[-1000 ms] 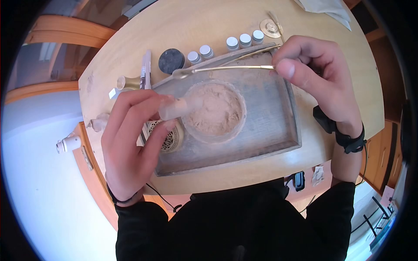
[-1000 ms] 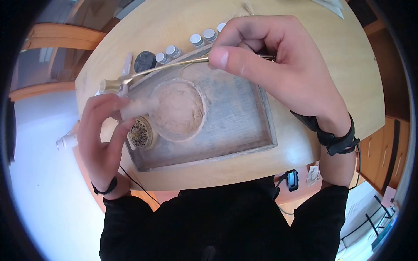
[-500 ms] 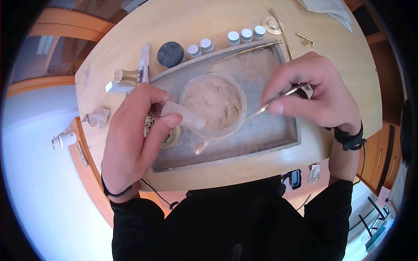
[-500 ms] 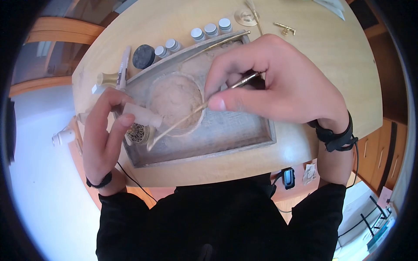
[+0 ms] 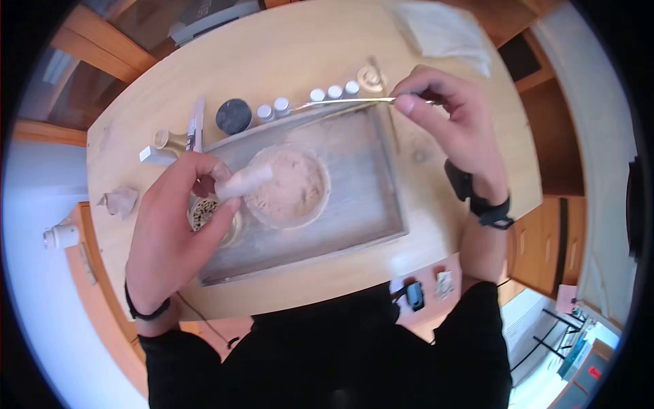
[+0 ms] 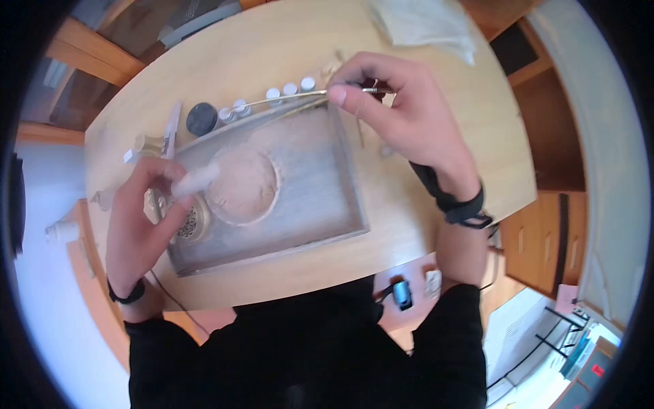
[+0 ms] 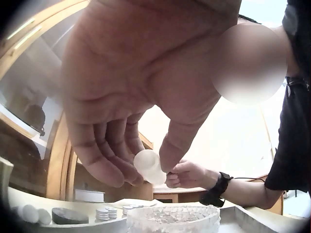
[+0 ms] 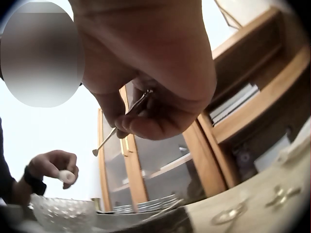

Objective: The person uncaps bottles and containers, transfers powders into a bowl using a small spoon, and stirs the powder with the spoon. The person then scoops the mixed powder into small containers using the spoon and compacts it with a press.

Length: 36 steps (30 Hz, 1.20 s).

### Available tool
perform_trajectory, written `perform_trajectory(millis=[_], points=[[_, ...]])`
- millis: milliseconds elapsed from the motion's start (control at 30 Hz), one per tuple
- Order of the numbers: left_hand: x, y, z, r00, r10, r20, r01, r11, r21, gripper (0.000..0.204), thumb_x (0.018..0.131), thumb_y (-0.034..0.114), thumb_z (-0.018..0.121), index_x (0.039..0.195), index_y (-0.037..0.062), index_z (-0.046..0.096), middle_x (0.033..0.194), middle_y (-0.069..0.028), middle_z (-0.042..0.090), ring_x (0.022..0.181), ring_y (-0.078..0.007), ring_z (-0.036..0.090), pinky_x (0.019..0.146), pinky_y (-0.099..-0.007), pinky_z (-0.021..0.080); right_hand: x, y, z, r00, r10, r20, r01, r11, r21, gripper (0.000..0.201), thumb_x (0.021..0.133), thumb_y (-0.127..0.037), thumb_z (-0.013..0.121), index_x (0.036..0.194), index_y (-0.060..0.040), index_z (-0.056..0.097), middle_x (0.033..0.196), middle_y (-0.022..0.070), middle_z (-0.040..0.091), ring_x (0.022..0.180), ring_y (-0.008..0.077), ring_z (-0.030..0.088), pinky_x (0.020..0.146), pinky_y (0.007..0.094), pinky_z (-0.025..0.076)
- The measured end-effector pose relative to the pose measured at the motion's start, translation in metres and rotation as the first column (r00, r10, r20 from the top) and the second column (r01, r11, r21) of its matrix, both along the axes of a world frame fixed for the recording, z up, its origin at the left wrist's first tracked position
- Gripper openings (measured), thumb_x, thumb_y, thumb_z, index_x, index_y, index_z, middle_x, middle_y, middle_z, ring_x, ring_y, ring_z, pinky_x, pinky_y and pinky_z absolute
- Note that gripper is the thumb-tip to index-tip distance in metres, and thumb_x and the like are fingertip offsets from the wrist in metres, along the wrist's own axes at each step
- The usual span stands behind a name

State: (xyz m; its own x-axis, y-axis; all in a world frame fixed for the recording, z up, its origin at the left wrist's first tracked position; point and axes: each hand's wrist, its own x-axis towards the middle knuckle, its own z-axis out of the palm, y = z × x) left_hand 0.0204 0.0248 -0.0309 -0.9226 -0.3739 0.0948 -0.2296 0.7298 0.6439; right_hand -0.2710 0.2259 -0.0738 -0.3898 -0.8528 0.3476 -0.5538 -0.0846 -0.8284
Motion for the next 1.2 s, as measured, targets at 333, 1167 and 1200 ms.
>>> perform_trajectory(millis=[333,1167,1200], points=[[0.017,-0.011,0.014,0.993,-0.081,-0.085,0.075,0.994,-0.075,0.031,0.083,-0.003,0.073,0.111,0.005,0.063,0.101,-0.0094,0.064,0.094,-0.0245,0.062,0.086,-0.0342,0.05,0.025,-0.006,0.001,0.84,0.026,-0.543,0.084,0.981,0.177,0.012,0.082,-0.005,0.08,0.093,-0.0036,0.076,0.09,0.0086,0.066,0.088,0.0295,0.062,0.077,0.0392,0.053],[0.013,-0.01,0.001,0.998,-0.061,-0.01,0.061,0.996,-0.061,0.028,0.09,0.007,0.068,0.117,0.0019,0.06,0.106,-0.0187,0.068,0.101,-0.0394,0.065,0.09,-0.0446,0.052,0.024,0.043,0.042,0.895,-0.102,-0.434,0.292,0.87,0.397,0.013,0.086,-0.002,0.072,0.099,-0.002,0.068,0.089,0.0063,0.071,0.072,0.0181,0.067,0.069,0.03,0.055],[0.012,-0.01,-0.002,0.997,-0.071,-0.016,0.07,0.996,-0.06,0.028,0.091,0.008,0.068,0.117,0.0021,0.061,0.107,-0.0187,0.068,0.102,-0.0388,0.066,0.09,-0.0445,0.052,0.027,0.038,0.049,0.895,-0.099,-0.434,0.289,0.871,0.397,0.013,0.086,-0.002,0.072,0.099,-0.002,0.068,0.089,0.0063,0.071,0.072,0.0181,0.067,0.069,0.03,0.055]])
